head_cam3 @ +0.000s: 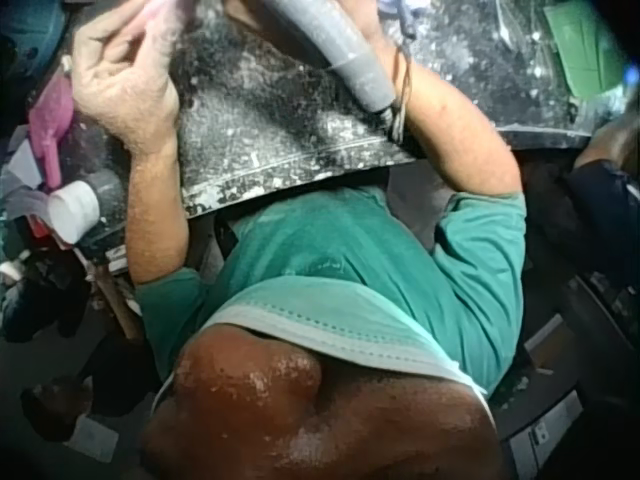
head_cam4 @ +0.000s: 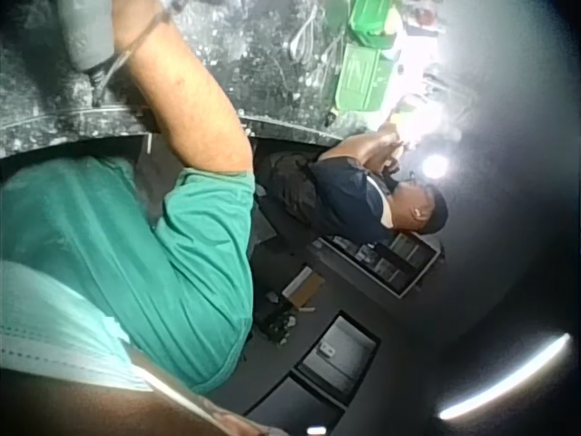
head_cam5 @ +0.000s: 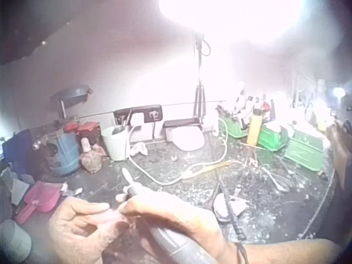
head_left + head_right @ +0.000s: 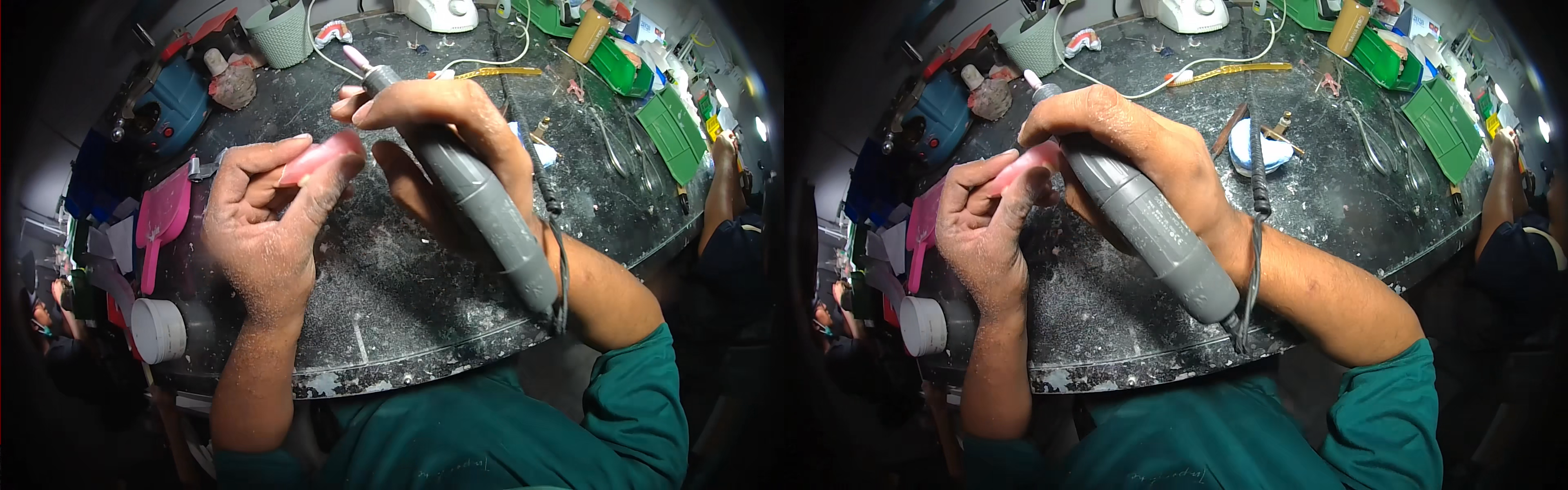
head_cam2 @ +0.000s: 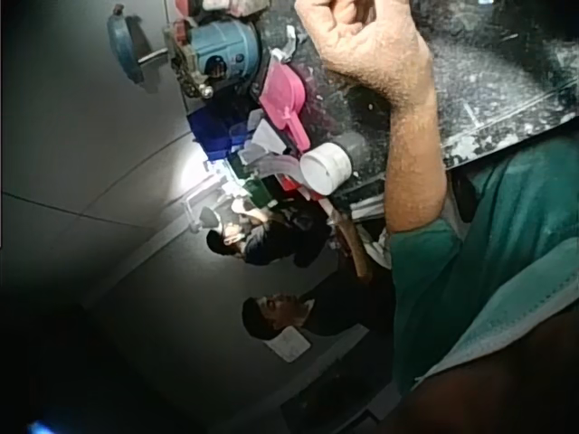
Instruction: The person grinds and shapes a denture using a rotary handpiece, changes the tool bit, and polishes the denture base and teeth with the rotary tool.
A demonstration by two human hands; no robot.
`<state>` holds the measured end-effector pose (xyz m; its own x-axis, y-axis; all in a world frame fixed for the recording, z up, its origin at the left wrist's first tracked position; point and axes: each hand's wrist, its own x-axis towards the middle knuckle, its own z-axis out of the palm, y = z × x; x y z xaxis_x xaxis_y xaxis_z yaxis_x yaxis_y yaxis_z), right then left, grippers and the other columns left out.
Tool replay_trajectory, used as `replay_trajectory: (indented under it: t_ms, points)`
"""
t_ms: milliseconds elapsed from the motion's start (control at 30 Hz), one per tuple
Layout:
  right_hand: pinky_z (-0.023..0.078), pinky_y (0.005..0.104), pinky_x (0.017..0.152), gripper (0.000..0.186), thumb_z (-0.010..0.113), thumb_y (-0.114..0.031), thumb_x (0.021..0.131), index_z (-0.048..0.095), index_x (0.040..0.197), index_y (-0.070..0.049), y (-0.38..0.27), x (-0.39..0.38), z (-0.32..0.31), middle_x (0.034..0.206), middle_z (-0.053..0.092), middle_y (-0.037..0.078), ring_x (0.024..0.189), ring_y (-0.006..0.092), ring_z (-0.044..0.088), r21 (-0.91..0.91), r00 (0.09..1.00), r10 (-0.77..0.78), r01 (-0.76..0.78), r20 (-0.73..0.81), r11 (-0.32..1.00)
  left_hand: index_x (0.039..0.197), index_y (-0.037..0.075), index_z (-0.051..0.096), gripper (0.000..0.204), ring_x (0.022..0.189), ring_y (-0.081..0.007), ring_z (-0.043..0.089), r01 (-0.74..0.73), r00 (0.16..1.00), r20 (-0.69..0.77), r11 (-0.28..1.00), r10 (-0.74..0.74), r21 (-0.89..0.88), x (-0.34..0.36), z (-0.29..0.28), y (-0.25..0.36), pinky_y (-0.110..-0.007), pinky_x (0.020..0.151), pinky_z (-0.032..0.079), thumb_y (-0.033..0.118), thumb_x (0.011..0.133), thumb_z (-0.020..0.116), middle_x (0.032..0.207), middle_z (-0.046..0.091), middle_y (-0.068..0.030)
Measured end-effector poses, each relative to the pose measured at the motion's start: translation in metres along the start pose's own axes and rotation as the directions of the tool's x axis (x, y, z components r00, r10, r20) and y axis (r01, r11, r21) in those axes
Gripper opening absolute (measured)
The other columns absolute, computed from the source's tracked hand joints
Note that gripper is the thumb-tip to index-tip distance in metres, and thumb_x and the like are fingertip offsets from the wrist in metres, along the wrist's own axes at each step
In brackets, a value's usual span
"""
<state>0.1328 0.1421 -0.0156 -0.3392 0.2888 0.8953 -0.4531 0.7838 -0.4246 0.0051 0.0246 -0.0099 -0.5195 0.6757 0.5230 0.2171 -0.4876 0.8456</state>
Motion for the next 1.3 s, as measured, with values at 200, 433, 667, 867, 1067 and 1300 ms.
replay_trajectory:
  t_ms: [200, 433, 667, 867, 1067, 1300]
  points:
    - [0.052, 0.0291, 0.082, 0.025, 0.066, 0.009, 0.085, 0.06, 0.107, 0.0, -0.009, 0.009, -0.019, 0.104, 0.066, 0.012, 0.091, 0.018, 0.067, -0.049, 0.98, 0.058, -0.049, 0.188, 0.998, 0.117, -0.005, 0.058, 0.038, 0.093, -0.0165, 0.069, -0.03, 0.992, 0.118, 0.993, 0.043, -0.113, 0.004, -0.003, 0.004, -0.027, 0.086, 0.056, -0.006, 0.082, 0.073, 0.105, 0.069, -0.0168]
    - [0.049, 0.0339, 0.088, 0.035, 0.069, 0.005, 0.079, 0.061, 0.114, 0.001, -0.005, 0.012, -0.016, 0.105, 0.067, 0.012, 0.097, 0.0214, 0.064, -0.134, 0.99, -0.081, 0.096, 0.115, 0.986, 0.126, -0.006, 0.057, 0.045, 0.102, -0.0166, 0.065, 0.0, 0.981, 0.186, 0.968, 0.048, -0.249, 0.004, -0.002, -0.002, -0.029, 0.092, 0.054, -0.006, 0.083, 0.071, 0.117, 0.065, -0.0167]
    - [0.053, 0.0444, 0.091, 0.034, 0.067, -0.011, 0.084, 0.061, 0.112, 0.008, -0.014, 0.012, -0.014, 0.107, 0.068, 0.019, 0.098, 0.0321, 0.066, -0.167, 0.955, -0.26, 0.282, 0.143, 0.945, 0.122, -0.008, 0.059, 0.04, 0.105, -0.0234, 0.065, -0.187, 0.979, 0.084, 0.982, 0.187, -0.005, 0.002, 0.0, -0.004, -0.033, 0.092, 0.057, -0.012, 0.083, 0.068, 0.12, 0.062, -0.0179]
    - [0.054, 0.0339, 0.085, 0.04, 0.071, 0.002, 0.067, 0.065, 0.106, 0.0, -0.008, 0.002, 0.006, 0.1, 0.069, 0.013, 0.091, 0.0265, 0.068, 0.067, 0.982, -0.179, 0.182, -0.057, 0.981, 0.119, -0.007, 0.062, 0.04, 0.105, -0.0233, 0.065, -0.333, 0.943, 0.054, 0.932, 0.329, 0.14, 0.004, -0.004, -0.003, -0.032, 0.091, 0.057, -0.015, 0.08, 0.068, 0.12, 0.06, -0.0177]
    - [0.052, 0.0437, 0.097, 0.035, 0.072, 0.001, 0.067, 0.064, 0.101, 0.0, -0.014, -0.001, 0.008, 0.091, 0.066, 0.012, 0.087, 0.0292, 0.067, 0.143, 0.993, -0.118, 0.113, 0.025, 0.983, 0.114, -0.003, 0.066, 0.041, 0.103, -0.0233, 0.065, -0.398, 0.914, 0.07, 0.856, 0.398, 0.329, 0.003, -0.007, -0.005, -0.034, 0.091, 0.055, -0.014, 0.076, 0.072, 0.113, 0.066, -0.0161]
    - [0.049, 0.0497, 0.1, 0.037, 0.073, -0.001, 0.068, 0.062, 0.103, -0.004, -0.021, -0.003, 0.006, 0.093, 0.064, 0.012, 0.097, 0.0341, 0.067, 0.084, 0.995, -0.064, 0.057, 0.078, 0.995, 0.11, -0.003, 0.068, 0.038, 0.101, -0.0218, 0.066, -0.39, 0.913, 0.042, 0.837, 0.406, 0.383, 0.002, -0.005, -0.002, -0.033, 0.089, 0.055, -0.015, 0.075, 0.072, 0.108, 0.069, -0.0156]
